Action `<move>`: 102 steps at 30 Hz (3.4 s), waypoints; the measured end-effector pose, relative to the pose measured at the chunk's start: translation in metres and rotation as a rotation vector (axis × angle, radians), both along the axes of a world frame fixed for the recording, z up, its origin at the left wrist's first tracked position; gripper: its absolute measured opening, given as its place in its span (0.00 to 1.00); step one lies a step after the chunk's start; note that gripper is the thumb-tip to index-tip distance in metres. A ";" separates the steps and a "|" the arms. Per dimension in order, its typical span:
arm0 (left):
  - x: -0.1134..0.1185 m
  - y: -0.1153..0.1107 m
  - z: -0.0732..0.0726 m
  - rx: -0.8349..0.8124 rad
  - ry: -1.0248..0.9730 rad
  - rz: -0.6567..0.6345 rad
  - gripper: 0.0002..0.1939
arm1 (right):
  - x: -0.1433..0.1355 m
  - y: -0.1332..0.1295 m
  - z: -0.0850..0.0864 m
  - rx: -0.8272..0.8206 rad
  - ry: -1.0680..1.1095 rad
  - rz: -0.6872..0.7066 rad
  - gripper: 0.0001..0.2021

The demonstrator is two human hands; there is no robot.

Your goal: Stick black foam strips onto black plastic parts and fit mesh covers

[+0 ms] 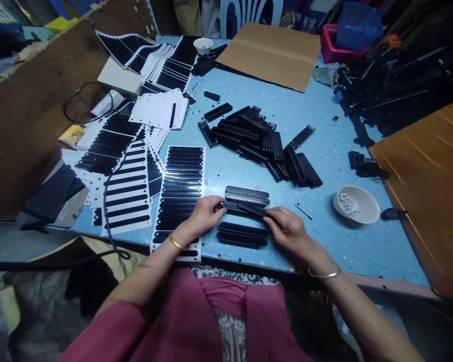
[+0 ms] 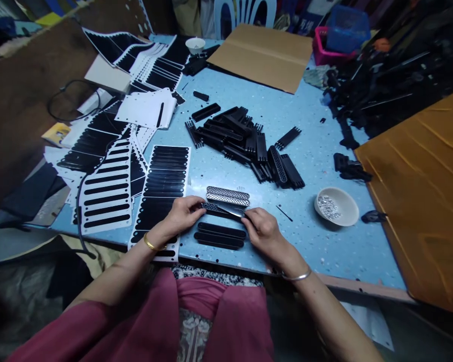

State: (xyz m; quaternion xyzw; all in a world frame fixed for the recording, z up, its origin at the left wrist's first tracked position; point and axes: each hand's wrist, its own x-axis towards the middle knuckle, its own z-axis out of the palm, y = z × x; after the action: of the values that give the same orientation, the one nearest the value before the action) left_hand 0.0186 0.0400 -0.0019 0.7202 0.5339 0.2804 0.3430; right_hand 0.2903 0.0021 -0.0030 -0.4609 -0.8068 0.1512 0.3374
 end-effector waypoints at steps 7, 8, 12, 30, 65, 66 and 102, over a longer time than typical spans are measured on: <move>-0.008 -0.010 -0.007 -0.192 -0.230 0.054 0.18 | 0.003 -0.002 0.013 0.068 -0.059 0.067 0.09; -0.008 -0.009 -0.008 -0.228 -0.271 0.045 0.17 | 0.000 0.000 0.014 0.074 -0.069 0.086 0.10; -0.009 -0.007 -0.009 -0.283 -0.353 0.024 0.12 | -0.015 0.010 0.012 0.082 -0.129 0.138 0.10; -0.009 -0.007 -0.004 -0.274 -0.333 0.005 0.11 | -0.024 0.013 0.009 0.077 -0.197 0.161 0.09; -0.001 -0.007 -0.001 -0.227 -0.312 0.085 0.08 | -0.022 0.015 0.001 -0.045 0.045 0.115 0.08; -0.001 -0.006 -0.001 -0.230 -0.309 0.082 0.08 | -0.022 0.014 0.001 -0.034 0.050 0.115 0.08; -0.003 -0.003 -0.004 -0.245 -0.394 0.037 0.09 | -0.014 0.001 0.001 -0.441 0.121 -0.408 0.29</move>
State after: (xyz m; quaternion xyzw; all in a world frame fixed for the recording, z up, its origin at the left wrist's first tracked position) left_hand 0.0151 0.0366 -0.0059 0.5947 0.4998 0.3550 0.5201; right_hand 0.2764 0.0035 -0.0025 -0.6659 -0.6236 0.2790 0.2998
